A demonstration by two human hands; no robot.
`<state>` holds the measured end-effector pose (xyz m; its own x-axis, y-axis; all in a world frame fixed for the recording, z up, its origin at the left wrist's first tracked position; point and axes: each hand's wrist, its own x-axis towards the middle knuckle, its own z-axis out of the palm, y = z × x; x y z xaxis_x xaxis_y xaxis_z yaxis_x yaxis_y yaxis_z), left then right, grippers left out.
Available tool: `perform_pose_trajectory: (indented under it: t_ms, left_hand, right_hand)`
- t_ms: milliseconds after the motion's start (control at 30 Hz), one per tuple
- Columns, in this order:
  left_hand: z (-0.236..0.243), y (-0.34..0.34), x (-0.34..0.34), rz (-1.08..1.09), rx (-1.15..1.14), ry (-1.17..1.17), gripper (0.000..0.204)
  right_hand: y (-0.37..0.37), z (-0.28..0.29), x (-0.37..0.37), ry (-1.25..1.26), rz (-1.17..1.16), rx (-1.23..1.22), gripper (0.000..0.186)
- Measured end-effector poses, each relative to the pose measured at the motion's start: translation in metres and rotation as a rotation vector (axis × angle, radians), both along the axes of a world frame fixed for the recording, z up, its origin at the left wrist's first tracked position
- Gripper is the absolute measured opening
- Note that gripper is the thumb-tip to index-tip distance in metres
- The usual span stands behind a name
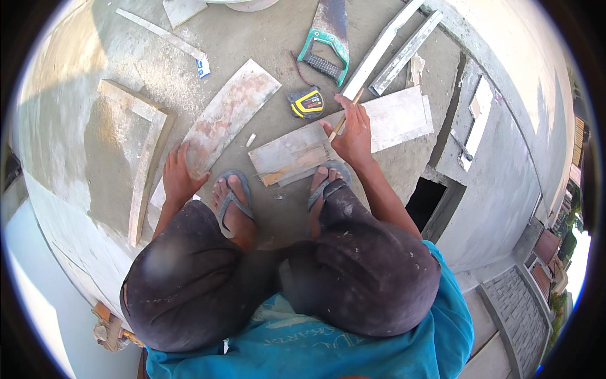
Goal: The person measures a wooden plank with a tape measure and marks it with a pencil, then uses a hand saw to cut the plank. The person fits the cut piece into a rectangular opening in the floor.
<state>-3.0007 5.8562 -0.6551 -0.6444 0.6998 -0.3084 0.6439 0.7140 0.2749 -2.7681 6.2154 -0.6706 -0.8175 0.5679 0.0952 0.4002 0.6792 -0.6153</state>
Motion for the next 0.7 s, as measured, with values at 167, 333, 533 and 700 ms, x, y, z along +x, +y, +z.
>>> perform_pose_trajectory:
  t_ms: [167,333,533,700]
  left_hand:
    - [0.001,-0.011,-0.001,-0.011,0.037,0.047,0.101]
    - [0.017,0.001,-0.004,0.000,0.085,0.040,0.106]
    - [0.026,0.024,-0.012,0.013,0.146,0.061,0.111]
    - [0.014,0.032,-0.013,0.035,0.104,0.065,0.114]
  right_hand:
    - [-0.014,-0.004,0.007,0.011,-0.044,-0.003,0.063]
    - [-0.030,0.007,0.012,-0.009,-0.045,-0.007,0.063]
    - [-0.044,0.015,0.016,-0.036,-0.054,-0.042,0.058]
    - [-0.052,0.017,0.026,-0.100,-0.104,-0.089,0.057]
